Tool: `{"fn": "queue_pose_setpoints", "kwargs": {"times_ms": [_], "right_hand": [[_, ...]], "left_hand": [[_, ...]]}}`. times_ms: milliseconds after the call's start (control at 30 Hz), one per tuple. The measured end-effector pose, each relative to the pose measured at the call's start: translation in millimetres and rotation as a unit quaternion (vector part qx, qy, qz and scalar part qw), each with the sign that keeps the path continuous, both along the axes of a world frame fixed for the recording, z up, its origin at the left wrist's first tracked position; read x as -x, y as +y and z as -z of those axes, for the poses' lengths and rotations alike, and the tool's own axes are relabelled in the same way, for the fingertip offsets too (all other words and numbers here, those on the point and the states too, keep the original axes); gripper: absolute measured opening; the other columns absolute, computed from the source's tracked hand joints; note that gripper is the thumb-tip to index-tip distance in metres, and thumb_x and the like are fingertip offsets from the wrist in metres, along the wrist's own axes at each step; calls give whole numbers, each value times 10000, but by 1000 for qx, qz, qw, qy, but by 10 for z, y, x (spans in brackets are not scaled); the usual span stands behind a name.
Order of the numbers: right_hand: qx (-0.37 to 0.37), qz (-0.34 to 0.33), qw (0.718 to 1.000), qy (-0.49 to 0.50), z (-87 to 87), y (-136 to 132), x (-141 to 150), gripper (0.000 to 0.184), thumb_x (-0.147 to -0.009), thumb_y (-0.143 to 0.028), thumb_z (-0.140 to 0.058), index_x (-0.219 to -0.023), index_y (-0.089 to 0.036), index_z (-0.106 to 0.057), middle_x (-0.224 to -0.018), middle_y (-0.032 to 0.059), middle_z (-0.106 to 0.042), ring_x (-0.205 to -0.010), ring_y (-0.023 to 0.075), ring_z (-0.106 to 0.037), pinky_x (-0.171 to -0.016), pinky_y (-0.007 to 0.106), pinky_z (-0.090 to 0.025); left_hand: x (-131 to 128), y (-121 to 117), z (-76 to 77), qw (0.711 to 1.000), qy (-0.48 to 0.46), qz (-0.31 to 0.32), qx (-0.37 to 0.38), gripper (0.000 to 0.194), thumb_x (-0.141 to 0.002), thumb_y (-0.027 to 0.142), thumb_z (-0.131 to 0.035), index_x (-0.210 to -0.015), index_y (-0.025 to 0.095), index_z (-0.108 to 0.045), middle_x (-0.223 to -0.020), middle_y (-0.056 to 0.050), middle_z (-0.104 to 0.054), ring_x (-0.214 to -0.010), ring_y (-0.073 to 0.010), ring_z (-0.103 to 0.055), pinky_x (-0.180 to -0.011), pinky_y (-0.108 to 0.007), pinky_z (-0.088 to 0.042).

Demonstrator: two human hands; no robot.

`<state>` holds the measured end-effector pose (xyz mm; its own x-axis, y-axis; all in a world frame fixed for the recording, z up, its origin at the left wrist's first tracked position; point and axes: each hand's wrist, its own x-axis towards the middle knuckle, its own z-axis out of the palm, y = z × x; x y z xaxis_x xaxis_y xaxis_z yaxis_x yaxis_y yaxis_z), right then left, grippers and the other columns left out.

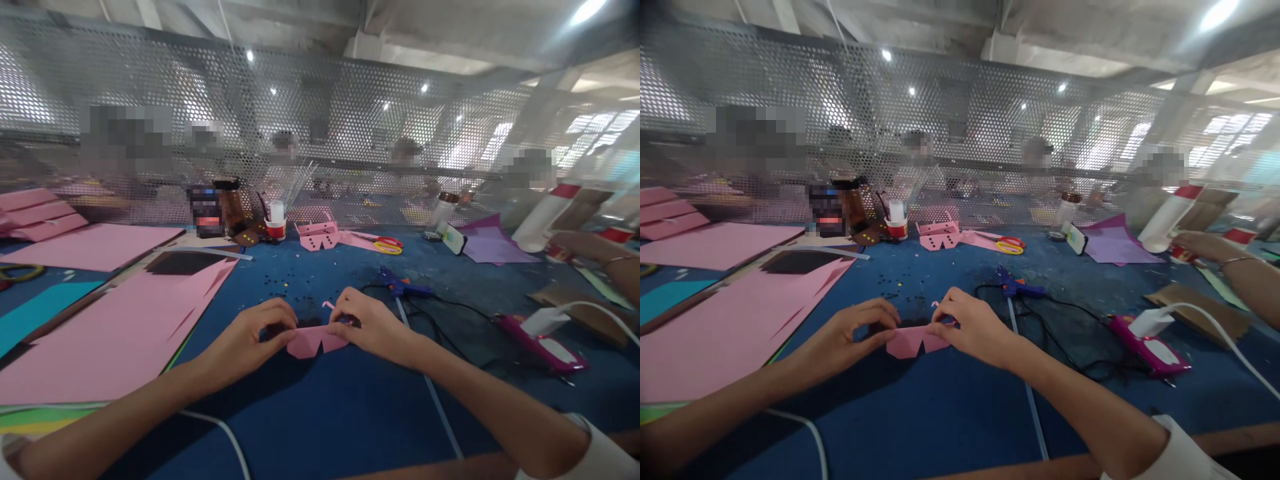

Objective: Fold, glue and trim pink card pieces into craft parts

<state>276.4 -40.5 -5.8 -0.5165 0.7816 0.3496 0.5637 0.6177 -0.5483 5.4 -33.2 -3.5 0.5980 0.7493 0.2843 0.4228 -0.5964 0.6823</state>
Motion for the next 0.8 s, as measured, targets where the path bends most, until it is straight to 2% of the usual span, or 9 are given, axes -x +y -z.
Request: {"fn": "queue_pose_setpoints", "kwargs": {"times_ms": [133, 300, 433, 567, 667, 700, 767, 800], "right_hand": [[-31, -4, 999, -22, -8, -10, -4, 97, -957, -284, -675, -892, -213, -689, -986, 3, -589, -879, 126, -598, -789, 236, -453], [-61, -7, 998, -15, -15, -2, -3, 70, -955, -247, -677, -900, -204, -686, -989, 4, -585, -882, 121, -595, -798, 228, -458], [-69, -9, 997, -15, -18, -24, 19, 88, -965, -265, -664, -906, -203, -684, -1011, 14, -592, -880, 124, -603, -804, 234, -471], [-98, 15, 995, -8, -131, 2, -34, 104, -994, -296, -616, -1011, -204, -662, -1074, 39, -618, -930, 141, -619, -834, 254, -487], [-151, 76, 984, -61, -326, 82, -241, 123, -1010, -293, -581, -1070, -202, -637, -1072, 45, -652, -1029, 174, -613, -912, 289, -470], [-168, 115, 974, -98, -394, 110, -345, 134, -1010, -284, -572, -1097, -198, -628, -1086, 51, -660, -1054, 189, -610, -949, 311, -457], [-170, 213, 941, -202, -495, 155, -577, 189, -1010, -248, -536, -1175, -192, -607, -1159, 77, -664, -1105, 225, -600, -989, 350, -435], [-157, 262, 913, -270, -518, 169, -693, 222, -1010, -213, -497, -1206, -193, -600, -1199, 90, -656, -1122, 242, -594, -988, 366, -430]], "left_hand": [[20, 2, -2, 1000, -13, -14, 16, 190, -967, 331, -576, -852, 212, -669, -971, -26, -665, -875, -174, -622, -789, -288, -480], [8, -5, -27, 999, -29, -14, 39, 193, -955, 379, -588, -894, 219, -678, -989, -26, -674, -899, -187, -625, -809, -293, -480], [3, 6, -44, 998, -20, -28, 51, 240, -954, 413, -575, -855, 216, -667, -918, -16, -676, -858, -191, -620, -794, -294, -467], [37, 27, -55, 995, -35, -52, 73, 280, -950, 463, -571, -856, 215, -660, -875, -13, -678, -841, -200, -626, -775, -289, -462], [89, 64, -49, 992, -53, -80, 83, 299, -945, 495, -567, -883, 221, -669, -887, -17, -685, -865, -214, -628, -782, -296, -457], [107, 82, -46, 990, -60, -94, 85, 302, -939, 503, -571, -893, 224, -675, -898, -19, -690, -875, -219, -627, -780, -296, -457], [135, 123, -43, 986, -76, -121, 90, 310, -925, 519, -581, -905, 228, -688, -914, -22, -695, -887, -225, -623, -767, -293, -462], [144, 144, -45, 983, -86, -132, 93, 317, -915, 527, -590, -900, 228, -693, -912, -23, -694, -886, -225, -623, -757, -290, -467]]}}
